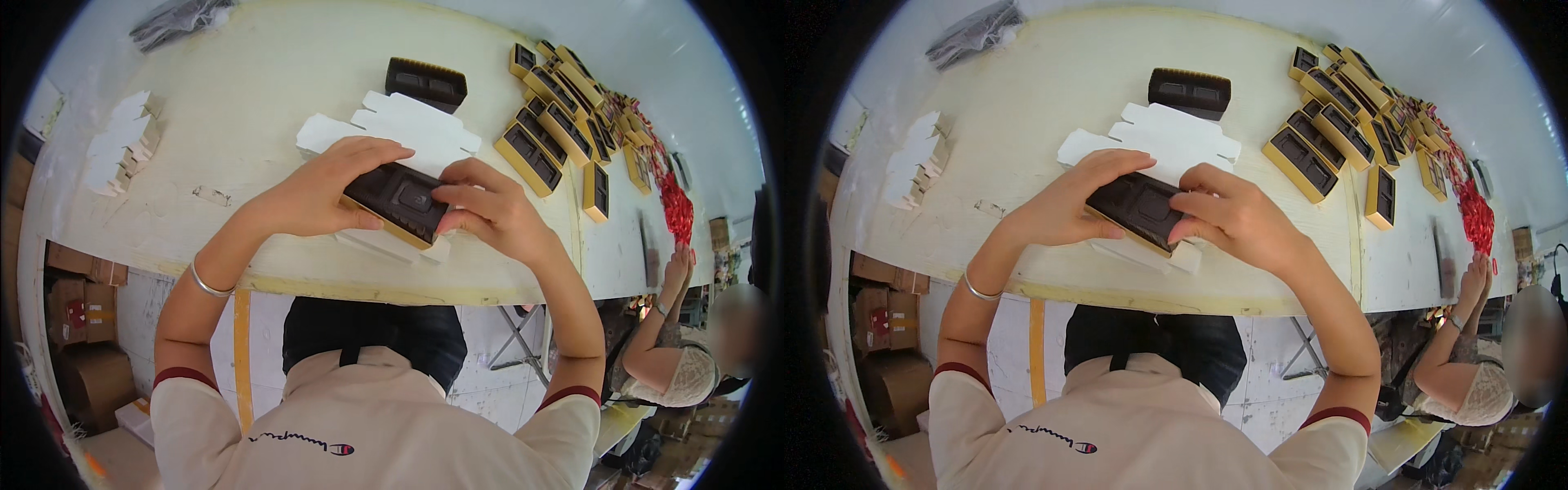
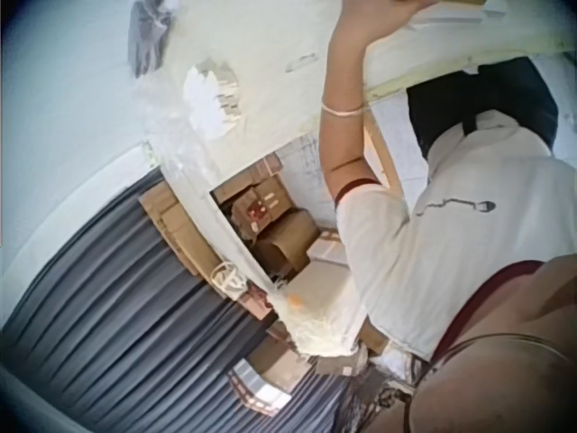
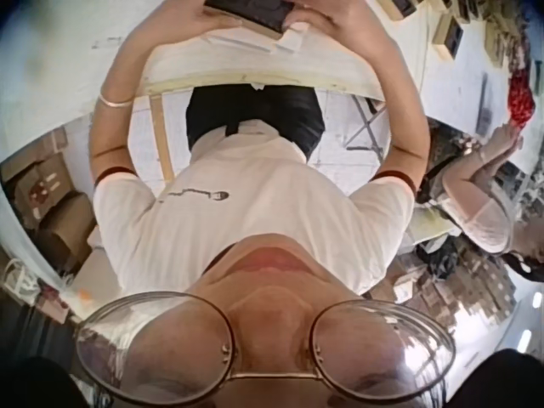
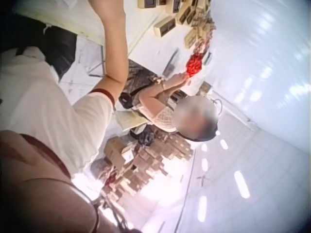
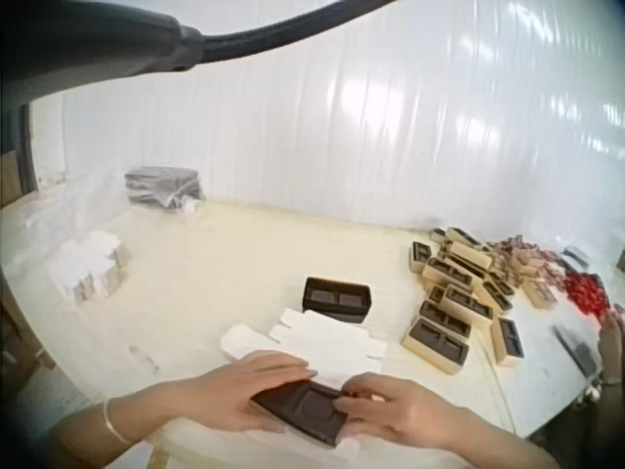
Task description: The person folds flat cardboard pieces into small rectangular boxes and places dark rectangular objects inside them. They repeat this process multiple times, stacking the finished boxes on the table.
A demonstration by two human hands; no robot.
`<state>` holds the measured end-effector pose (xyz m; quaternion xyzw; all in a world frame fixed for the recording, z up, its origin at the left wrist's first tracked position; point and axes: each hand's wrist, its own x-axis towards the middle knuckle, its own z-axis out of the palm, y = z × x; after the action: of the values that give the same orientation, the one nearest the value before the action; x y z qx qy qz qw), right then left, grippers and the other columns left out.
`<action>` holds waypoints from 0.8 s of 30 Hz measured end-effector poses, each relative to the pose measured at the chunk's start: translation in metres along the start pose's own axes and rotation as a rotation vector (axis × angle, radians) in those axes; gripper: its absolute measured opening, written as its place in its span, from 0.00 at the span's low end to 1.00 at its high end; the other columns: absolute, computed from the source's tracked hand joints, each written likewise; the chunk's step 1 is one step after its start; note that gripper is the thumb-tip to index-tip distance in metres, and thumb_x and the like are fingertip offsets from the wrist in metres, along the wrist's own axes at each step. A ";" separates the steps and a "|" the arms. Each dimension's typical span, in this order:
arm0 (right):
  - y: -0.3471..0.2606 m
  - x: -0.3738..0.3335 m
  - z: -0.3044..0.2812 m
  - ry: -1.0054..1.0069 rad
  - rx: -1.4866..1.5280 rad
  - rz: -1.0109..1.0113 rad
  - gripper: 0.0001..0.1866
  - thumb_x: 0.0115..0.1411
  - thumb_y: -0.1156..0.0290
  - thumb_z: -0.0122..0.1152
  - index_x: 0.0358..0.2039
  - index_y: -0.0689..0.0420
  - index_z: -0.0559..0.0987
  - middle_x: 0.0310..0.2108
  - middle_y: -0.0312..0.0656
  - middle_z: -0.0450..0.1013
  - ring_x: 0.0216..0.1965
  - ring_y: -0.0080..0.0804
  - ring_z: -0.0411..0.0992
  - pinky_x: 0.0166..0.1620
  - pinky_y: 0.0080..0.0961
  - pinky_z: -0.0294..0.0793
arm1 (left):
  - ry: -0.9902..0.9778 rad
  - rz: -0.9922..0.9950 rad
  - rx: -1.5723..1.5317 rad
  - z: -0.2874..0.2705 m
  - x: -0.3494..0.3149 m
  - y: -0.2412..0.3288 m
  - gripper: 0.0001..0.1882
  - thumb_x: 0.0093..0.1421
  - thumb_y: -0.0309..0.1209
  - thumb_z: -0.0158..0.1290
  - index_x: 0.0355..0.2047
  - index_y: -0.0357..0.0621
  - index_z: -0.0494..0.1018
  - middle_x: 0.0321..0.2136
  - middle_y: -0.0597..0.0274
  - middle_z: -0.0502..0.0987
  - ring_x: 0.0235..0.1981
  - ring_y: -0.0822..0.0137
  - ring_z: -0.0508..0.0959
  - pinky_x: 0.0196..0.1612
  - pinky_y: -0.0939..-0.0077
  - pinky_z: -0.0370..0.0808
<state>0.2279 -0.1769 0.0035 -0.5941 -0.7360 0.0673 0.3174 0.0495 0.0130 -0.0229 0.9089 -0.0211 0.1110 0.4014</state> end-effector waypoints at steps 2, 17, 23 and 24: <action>0.001 0.000 -0.001 0.002 -0.078 -0.065 0.21 0.44 0.64 0.70 0.38 0.61 0.79 0.37 0.47 0.72 0.35 0.41 0.73 0.36 0.29 0.74 | -0.025 0.006 0.031 -0.001 0.000 -0.003 0.42 0.41 0.23 0.66 0.59 0.48 0.63 0.58 0.61 0.65 0.61 0.56 0.61 0.64 0.64 0.59; -0.006 0.006 -0.005 -0.076 -0.274 -0.249 0.15 0.44 0.77 0.63 0.36 0.63 0.76 0.29 0.44 0.67 0.30 0.37 0.71 0.31 0.30 0.72 | 0.067 0.040 0.536 0.006 0.001 0.015 0.46 0.37 0.41 0.69 0.59 0.48 0.65 0.59 0.56 0.64 0.63 0.52 0.58 0.63 0.58 0.59; -0.001 0.024 -0.019 -0.422 -0.489 -0.362 0.21 0.43 0.77 0.62 0.42 0.62 0.77 0.37 0.45 0.72 0.38 0.37 0.74 0.35 0.28 0.73 | 0.059 -0.009 0.416 0.013 0.001 0.018 0.43 0.42 0.44 0.66 0.58 0.47 0.65 0.58 0.54 0.65 0.62 0.50 0.60 0.61 0.57 0.61; 0.000 0.022 -0.018 -0.388 -0.515 -0.379 0.19 0.43 0.76 0.62 0.40 0.62 0.77 0.35 0.44 0.71 0.36 0.36 0.73 0.34 0.29 0.73 | 0.050 0.014 0.433 0.013 0.001 0.016 0.42 0.43 0.45 0.66 0.58 0.47 0.65 0.58 0.54 0.65 0.62 0.50 0.60 0.61 0.57 0.62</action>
<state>0.2356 -0.1616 0.0262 -0.4839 -0.8722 -0.0684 0.0190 0.0508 -0.0074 -0.0199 0.9707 0.0067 0.1382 0.1966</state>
